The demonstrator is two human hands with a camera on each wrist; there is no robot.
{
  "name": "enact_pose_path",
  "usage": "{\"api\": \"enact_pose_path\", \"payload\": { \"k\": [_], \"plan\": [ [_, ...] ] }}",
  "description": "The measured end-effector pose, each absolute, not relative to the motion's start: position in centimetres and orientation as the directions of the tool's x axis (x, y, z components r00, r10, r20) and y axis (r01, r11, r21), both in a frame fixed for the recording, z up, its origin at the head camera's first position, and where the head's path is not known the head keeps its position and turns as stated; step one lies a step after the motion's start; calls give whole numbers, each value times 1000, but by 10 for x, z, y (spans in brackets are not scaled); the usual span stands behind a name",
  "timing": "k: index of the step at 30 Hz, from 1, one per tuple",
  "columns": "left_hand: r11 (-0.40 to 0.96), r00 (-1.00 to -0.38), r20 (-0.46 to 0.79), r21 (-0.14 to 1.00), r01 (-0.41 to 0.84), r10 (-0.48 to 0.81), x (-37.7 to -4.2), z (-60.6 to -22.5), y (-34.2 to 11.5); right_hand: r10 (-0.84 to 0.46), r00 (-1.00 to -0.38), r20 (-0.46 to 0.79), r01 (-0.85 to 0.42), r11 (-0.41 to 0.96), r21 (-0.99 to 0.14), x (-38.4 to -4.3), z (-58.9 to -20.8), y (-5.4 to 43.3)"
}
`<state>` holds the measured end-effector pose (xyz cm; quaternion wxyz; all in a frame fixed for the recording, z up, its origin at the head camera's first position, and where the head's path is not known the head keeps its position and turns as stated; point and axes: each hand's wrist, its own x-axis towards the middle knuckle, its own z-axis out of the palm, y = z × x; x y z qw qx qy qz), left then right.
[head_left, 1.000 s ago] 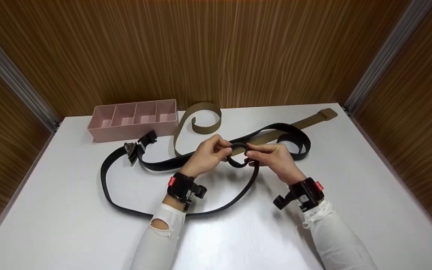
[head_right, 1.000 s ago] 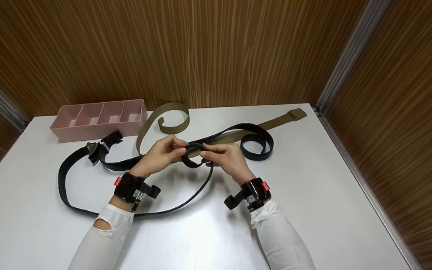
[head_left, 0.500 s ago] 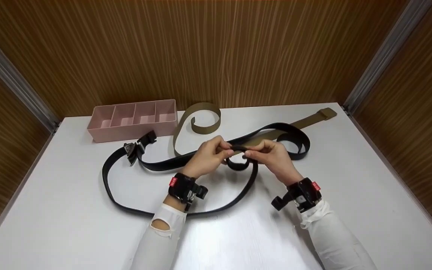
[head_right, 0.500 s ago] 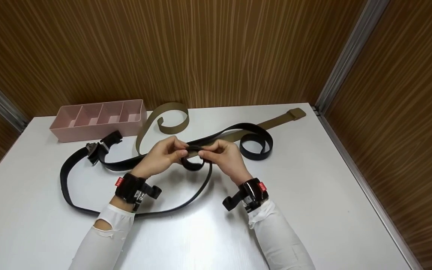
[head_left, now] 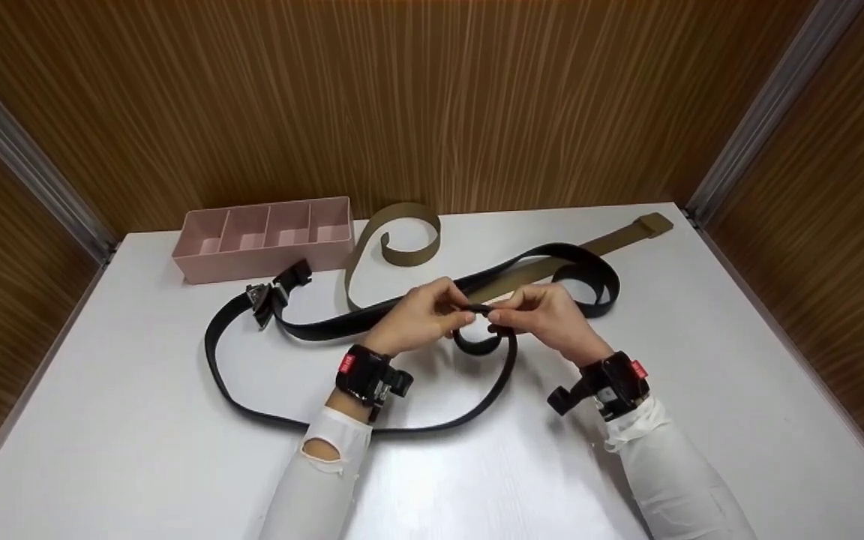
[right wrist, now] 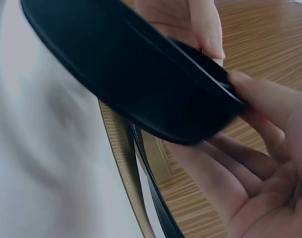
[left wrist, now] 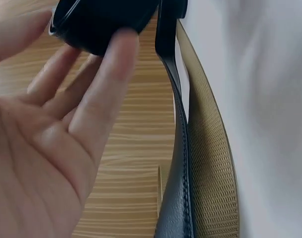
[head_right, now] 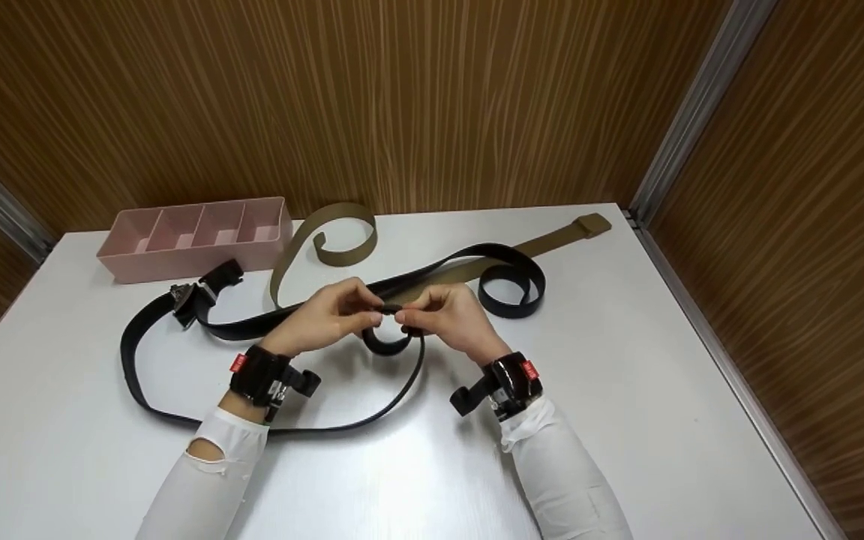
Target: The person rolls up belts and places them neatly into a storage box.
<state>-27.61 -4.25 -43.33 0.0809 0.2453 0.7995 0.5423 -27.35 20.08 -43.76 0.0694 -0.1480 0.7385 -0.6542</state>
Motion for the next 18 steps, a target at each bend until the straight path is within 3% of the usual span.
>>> {"api": "enact_pose_path", "payload": {
  "k": [3,12,18],
  "plan": [
    [285,-861,123,912,294,493,-276,-434,-41,-310,-947,86,-124,105,-987,-273,-438,200],
    [124,-926,167,968,220,337,-278,-437,-40,-189,-968,166,-149,-101,-984,-269,-445,186],
    [196,-888,151,947,256,433,-277,-435,-42,-292,-948,124,-134,17,-991,-272,-438,199]
  ]
}}
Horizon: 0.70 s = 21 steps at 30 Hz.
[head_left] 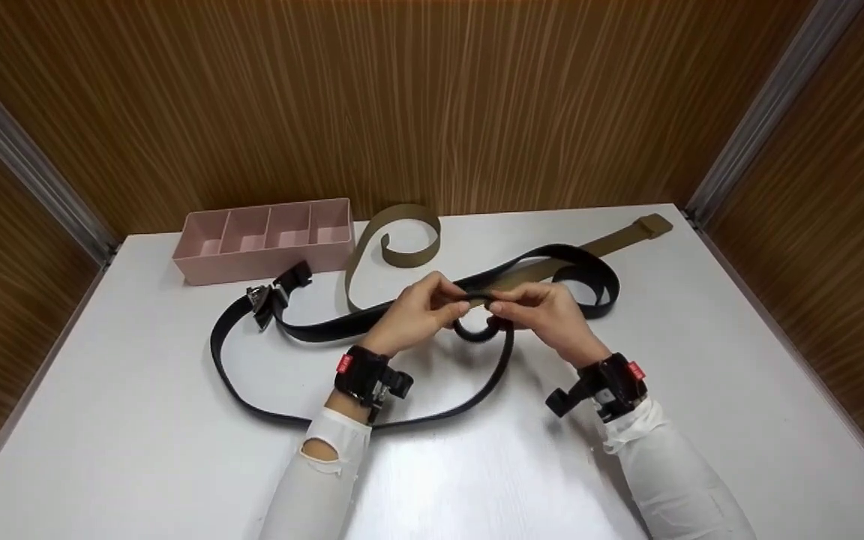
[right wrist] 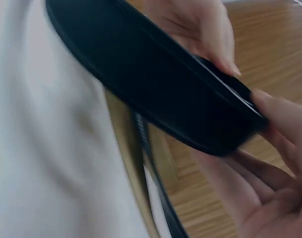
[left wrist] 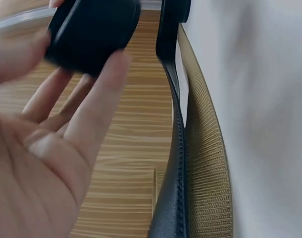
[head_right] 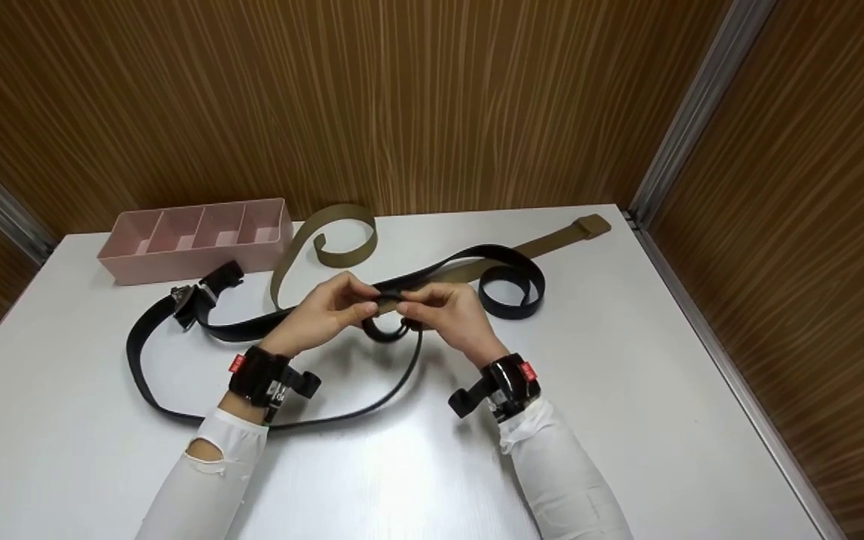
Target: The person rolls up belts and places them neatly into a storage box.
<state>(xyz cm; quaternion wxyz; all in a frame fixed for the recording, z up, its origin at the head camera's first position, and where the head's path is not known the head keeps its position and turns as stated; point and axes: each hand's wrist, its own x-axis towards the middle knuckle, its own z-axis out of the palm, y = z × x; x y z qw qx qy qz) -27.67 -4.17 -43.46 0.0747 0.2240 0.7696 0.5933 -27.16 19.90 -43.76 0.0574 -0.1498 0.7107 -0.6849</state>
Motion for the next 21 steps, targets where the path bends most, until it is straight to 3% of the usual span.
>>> {"api": "enact_pose_path", "payload": {
  "k": [6,14,17,21],
  "plan": [
    [236,-854,107,937,258,509,-275,-433,-41,-380,-923,66,-131,147,-980,-272,-434,206],
    [103,-912,164,971,217,376,-276,-433,-38,-174,-974,148,-135,-83,-987,-271,-445,190],
    [69,-914,168,976,208,370,-276,-433,-38,-147,-976,157,-145,-93,-985,-269,-444,189],
    [145,-896,169,958,247,410,-275,-431,-39,-207,-967,148,-146,-22,-989,-271,-438,196]
  ]
}}
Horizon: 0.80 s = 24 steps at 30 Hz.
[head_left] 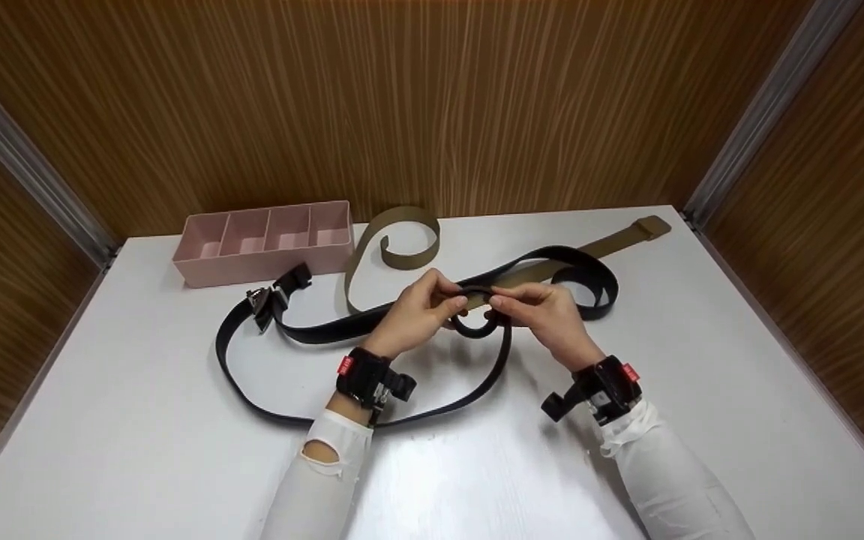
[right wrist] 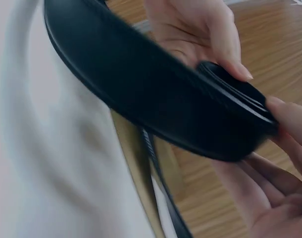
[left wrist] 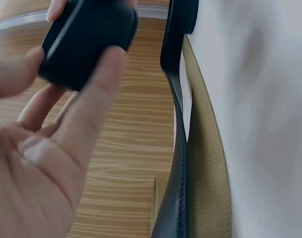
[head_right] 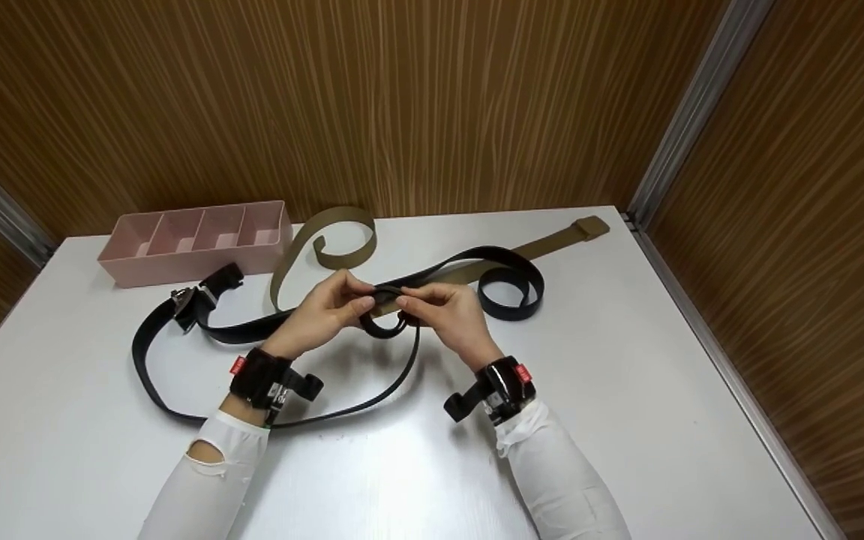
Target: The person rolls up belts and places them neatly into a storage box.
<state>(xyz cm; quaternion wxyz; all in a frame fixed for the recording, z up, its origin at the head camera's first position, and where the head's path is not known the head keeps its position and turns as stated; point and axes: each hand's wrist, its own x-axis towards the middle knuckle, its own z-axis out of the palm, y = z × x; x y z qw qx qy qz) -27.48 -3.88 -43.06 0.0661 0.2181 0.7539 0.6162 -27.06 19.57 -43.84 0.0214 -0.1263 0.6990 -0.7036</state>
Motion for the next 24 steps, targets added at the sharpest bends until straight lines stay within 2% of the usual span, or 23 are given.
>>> {"api": "enact_pose_path", "payload": {
  "k": [5,7,9,16,20,24],
  "plan": [
    [262,-855,120,922,284,504,-273,-429,-40,-349,-933,86,-159,185,-970,-272,-432,208],
    [271,-847,110,919,286,521,-273,-429,-40,-370,-926,72,-163,221,-962,-272,-431,209],
    [272,-854,118,918,289,507,-273,-430,-40,-351,-933,83,-160,197,-967,-272,-433,206],
    [225,-905,211,924,308,371,-277,-432,-41,-193,-969,152,-150,-25,-988,-270,-442,192],
    [223,-897,197,927,301,395,-277,-431,-42,-203,-968,147,-153,15,-988,-270,-440,194],
    [262,-864,143,918,298,483,-275,-430,-43,-308,-947,91,-141,144,-979,-272,-434,203]
  ]
}}
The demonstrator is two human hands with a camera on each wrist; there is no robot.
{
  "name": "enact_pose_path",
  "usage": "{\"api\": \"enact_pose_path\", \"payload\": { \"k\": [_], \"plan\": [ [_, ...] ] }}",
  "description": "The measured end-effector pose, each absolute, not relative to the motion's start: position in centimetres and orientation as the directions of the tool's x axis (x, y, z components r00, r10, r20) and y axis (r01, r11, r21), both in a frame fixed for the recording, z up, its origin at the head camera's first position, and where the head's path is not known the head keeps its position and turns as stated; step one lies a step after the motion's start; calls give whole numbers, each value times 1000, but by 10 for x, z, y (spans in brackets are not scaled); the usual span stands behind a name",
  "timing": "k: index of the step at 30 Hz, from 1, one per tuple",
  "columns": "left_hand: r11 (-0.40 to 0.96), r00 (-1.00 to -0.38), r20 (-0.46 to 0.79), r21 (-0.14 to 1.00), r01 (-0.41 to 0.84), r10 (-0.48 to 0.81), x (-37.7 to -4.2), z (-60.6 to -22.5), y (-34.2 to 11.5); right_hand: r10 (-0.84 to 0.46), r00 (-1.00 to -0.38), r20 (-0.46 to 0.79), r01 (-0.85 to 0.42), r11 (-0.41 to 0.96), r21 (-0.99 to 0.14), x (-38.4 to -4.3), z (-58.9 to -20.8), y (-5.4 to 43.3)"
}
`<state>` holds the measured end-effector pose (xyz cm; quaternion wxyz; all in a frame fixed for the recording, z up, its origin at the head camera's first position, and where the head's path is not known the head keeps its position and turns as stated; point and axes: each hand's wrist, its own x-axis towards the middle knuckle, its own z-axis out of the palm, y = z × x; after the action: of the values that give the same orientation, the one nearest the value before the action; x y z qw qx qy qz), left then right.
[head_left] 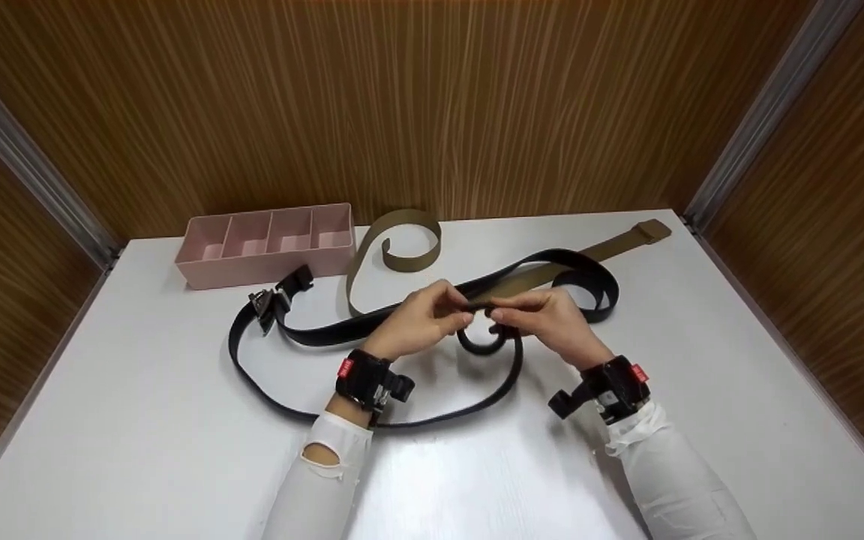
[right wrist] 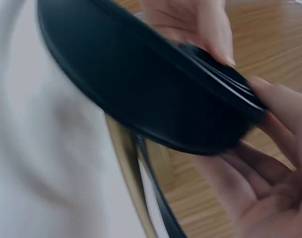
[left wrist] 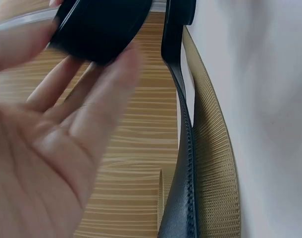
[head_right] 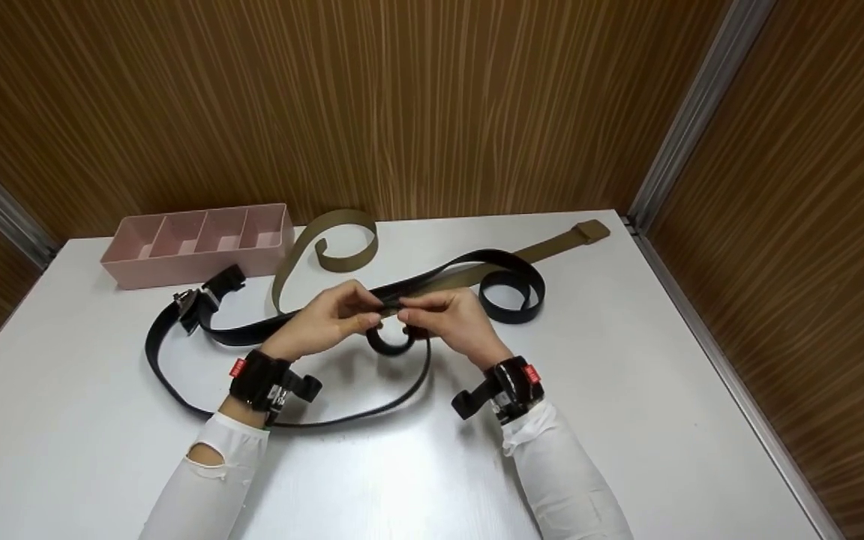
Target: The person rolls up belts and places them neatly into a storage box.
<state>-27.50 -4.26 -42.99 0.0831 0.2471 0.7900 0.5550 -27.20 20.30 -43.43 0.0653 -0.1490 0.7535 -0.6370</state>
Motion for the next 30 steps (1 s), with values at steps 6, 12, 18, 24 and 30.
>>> {"api": "enact_pose_path", "payload": {
  "k": [6,12,18,24,30],
  "plan": [
    [264,-830,97,922,283,549,-273,-430,-39,-420,-907,38,-147,230,-962,-273,-431,209],
    [189,-897,195,939,288,397,-275,-430,-38,-271,-954,128,-144,40,-989,-271,-434,201],
    [154,-898,220,943,297,381,-277,-430,-41,-262,-953,150,-164,33,-986,-272,-432,201],
    [235,-861,173,920,315,478,-275,-428,-42,-414,-908,66,-151,174,-973,-274,-429,211],
    [288,-864,154,903,320,479,-274,-428,-43,-422,-905,47,-138,186,-973,-272,-431,207]
  ]
}}
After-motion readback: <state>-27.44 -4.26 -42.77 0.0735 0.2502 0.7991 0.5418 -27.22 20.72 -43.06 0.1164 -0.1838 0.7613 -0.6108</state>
